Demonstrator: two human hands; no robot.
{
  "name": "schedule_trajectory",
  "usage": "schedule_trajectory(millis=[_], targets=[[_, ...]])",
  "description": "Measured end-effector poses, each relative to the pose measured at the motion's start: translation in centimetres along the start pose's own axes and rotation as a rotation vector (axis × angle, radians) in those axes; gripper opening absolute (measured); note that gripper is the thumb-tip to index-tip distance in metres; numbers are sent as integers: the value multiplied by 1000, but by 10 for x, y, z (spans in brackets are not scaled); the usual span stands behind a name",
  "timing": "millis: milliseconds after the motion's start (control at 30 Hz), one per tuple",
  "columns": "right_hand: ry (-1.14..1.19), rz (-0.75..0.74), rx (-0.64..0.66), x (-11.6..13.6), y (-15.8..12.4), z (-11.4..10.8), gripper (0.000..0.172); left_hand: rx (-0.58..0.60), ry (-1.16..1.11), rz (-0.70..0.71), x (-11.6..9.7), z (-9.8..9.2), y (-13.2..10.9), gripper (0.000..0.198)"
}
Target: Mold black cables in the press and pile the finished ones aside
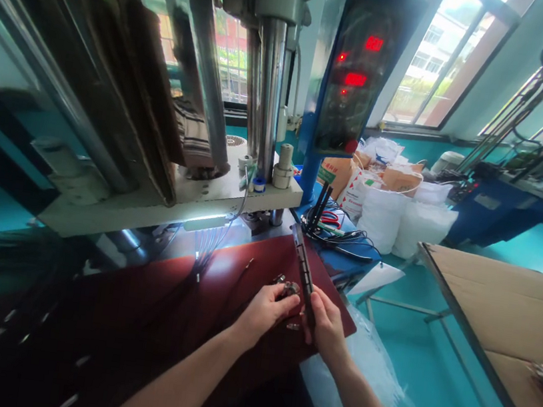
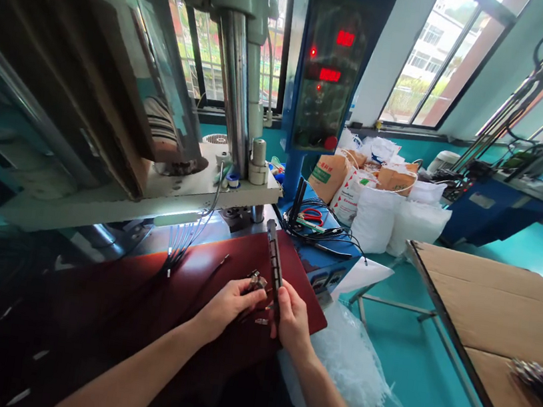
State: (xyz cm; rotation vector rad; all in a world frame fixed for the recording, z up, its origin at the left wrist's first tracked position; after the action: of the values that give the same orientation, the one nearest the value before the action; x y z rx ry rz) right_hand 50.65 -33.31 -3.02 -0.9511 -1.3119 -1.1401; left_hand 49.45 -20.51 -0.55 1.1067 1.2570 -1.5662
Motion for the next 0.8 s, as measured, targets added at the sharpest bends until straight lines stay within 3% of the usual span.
schedule_trajectory(millis=[100,300,533,800], targets=[[33,-3,-14,-1,-2,-3,44,19,-91,-73,0,-3,2,34],[60,8,-9,-2,-5,-3,49,100,-95,-189,3,5,1,29],[19,3,26,0,-5,-1,48,134,-82,-215,3,7,8,22],[-203,-76,31,0,-7,3,49,11,-9,-225,-3,9,4,12]])
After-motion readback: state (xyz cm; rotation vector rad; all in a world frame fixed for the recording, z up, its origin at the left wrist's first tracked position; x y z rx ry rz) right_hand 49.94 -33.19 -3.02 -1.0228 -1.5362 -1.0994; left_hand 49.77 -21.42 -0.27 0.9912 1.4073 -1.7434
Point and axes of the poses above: each hand's wrist, its own y-axis towards the middle knuckle, its own z-axis out of the palm, x = y × z, the point moved 3 cm from there along y, towards the middle knuckle, and after that the axes turned 6 degrees about -z, right-handed, at the moved point
